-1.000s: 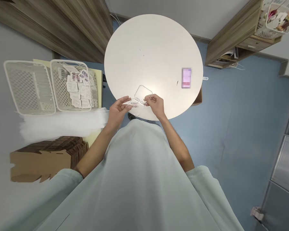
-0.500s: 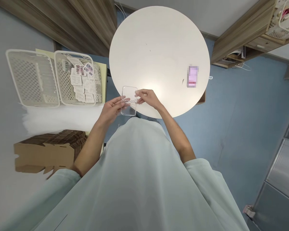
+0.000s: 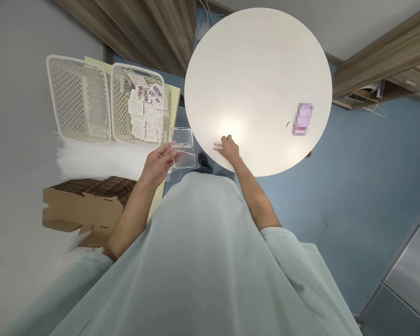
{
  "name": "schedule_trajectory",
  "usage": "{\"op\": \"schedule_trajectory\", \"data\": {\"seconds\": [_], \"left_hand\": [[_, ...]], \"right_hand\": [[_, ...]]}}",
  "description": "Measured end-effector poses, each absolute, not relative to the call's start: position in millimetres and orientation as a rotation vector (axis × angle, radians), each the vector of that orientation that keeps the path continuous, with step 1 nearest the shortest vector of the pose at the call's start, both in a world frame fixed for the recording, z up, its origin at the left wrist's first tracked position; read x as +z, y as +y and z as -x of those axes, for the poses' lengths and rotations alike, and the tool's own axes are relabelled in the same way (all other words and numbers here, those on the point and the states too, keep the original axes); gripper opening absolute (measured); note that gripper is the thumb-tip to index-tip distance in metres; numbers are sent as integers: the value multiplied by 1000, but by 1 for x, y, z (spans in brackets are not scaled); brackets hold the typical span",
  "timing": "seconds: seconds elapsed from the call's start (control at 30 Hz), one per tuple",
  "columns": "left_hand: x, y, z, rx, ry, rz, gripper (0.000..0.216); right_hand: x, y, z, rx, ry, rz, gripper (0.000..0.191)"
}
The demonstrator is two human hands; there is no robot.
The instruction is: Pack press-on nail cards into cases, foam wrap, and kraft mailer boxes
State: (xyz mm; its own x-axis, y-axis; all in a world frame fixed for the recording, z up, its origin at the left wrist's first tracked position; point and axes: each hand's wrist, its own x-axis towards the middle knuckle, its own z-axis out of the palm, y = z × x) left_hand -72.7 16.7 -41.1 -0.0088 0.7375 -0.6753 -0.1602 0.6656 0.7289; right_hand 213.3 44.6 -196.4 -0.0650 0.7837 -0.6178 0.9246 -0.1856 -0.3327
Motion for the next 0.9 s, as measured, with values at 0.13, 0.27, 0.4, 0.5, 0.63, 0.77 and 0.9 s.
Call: {"op": "schedule_trajectory", "data": {"seconds": [0.13, 0.27, 0.4, 0.5, 0.63, 0.77, 0.9], "left_hand": [[-41, 22, 80, 747, 1408, -538, 49], [-39, 28, 84, 718, 1381, -561, 51], [-41, 32, 81, 703, 1340, -570, 54], [-42, 34, 73, 700, 1307, -563, 51], [-43, 37, 53, 676, 1251, -576, 47], [-43, 39, 28, 651, 1211, -593, 49], [-41, 41, 2, 627, 1160, -611, 49]], "right_hand": [[-197, 43, -208, -1035, 1864, -2006, 38], [-193, 37, -212, -1072, 1818, -2078, 32], [-185, 27, -222, -1242, 1750, -2190, 16], [-173, 18, -235, -1351, 1719, -2343, 16], [-145, 7, -259, -1526, 1704, -2579, 19], [-104, 2, -284, -1649, 1707, -2803, 33], [-61, 1, -303, -1725, 1756, -2921, 49]]}}
